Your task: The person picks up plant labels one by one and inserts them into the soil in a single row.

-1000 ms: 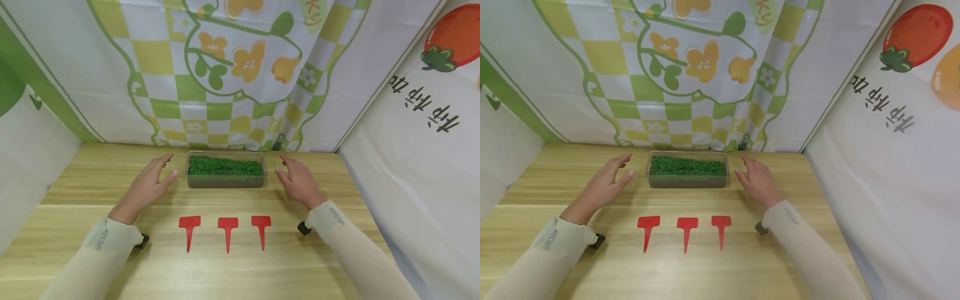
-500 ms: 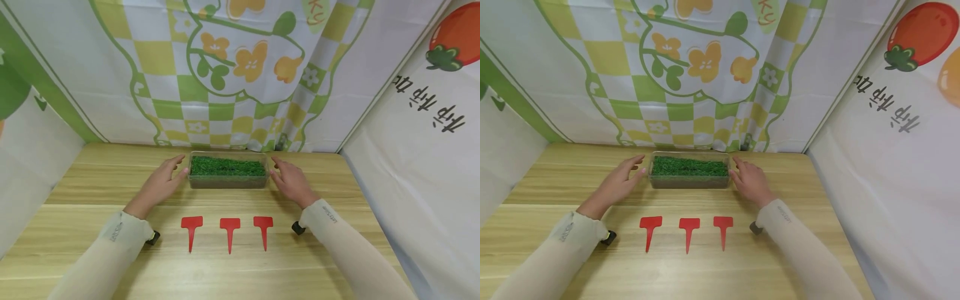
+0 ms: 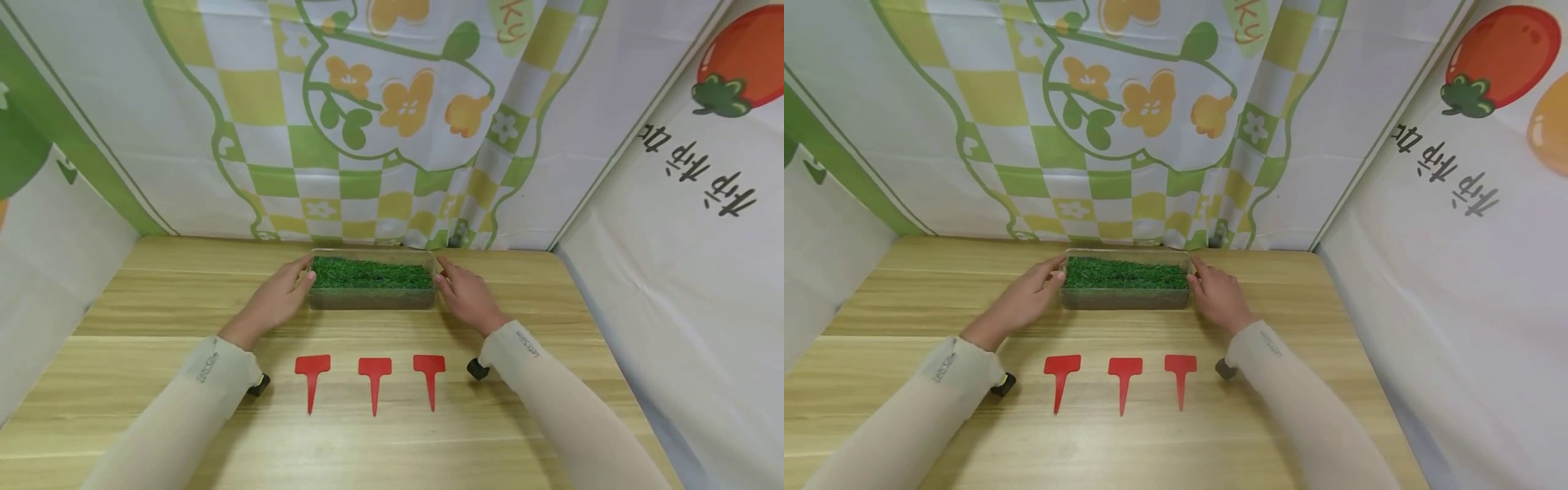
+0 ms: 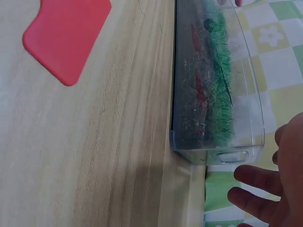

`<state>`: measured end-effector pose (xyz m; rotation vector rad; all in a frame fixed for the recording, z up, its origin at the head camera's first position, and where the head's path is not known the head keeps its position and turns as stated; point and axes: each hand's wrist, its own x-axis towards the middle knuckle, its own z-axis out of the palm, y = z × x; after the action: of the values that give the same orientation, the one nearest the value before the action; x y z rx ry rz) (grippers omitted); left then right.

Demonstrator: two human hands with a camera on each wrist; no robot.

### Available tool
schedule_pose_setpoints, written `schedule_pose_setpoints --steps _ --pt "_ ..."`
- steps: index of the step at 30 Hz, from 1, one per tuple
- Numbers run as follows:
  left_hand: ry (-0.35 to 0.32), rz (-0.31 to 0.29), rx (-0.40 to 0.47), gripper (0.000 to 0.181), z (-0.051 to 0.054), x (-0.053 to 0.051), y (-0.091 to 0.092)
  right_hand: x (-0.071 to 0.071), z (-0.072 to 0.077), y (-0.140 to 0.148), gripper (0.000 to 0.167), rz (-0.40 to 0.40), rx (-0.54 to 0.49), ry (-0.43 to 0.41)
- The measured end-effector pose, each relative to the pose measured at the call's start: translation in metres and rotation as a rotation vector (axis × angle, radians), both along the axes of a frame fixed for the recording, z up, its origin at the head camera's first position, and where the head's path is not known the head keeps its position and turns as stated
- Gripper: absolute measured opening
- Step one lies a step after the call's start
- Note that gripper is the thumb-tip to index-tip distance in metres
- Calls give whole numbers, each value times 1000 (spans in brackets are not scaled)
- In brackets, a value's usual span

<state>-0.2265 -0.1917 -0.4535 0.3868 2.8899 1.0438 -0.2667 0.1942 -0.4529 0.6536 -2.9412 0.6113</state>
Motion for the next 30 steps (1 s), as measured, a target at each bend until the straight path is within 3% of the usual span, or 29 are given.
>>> schedule_pose_setpoints --steps 9,20,26,30 --pt "17 18 -54 60 -3 -3 3 -2 -4 -6 57 -10 3 -46" --pt "-9 -11 -98 61 -7 -6 -4 -2 -4 -11 56 -20 38 -92" --pt "-4 -35 -148 62 -3 -6 -9 -3 -5 -14 57 -39 20 -128" --pt "-44 -33 -138 63 -4 -5 -10 -3 -6 -16 56 -54 40 -131"
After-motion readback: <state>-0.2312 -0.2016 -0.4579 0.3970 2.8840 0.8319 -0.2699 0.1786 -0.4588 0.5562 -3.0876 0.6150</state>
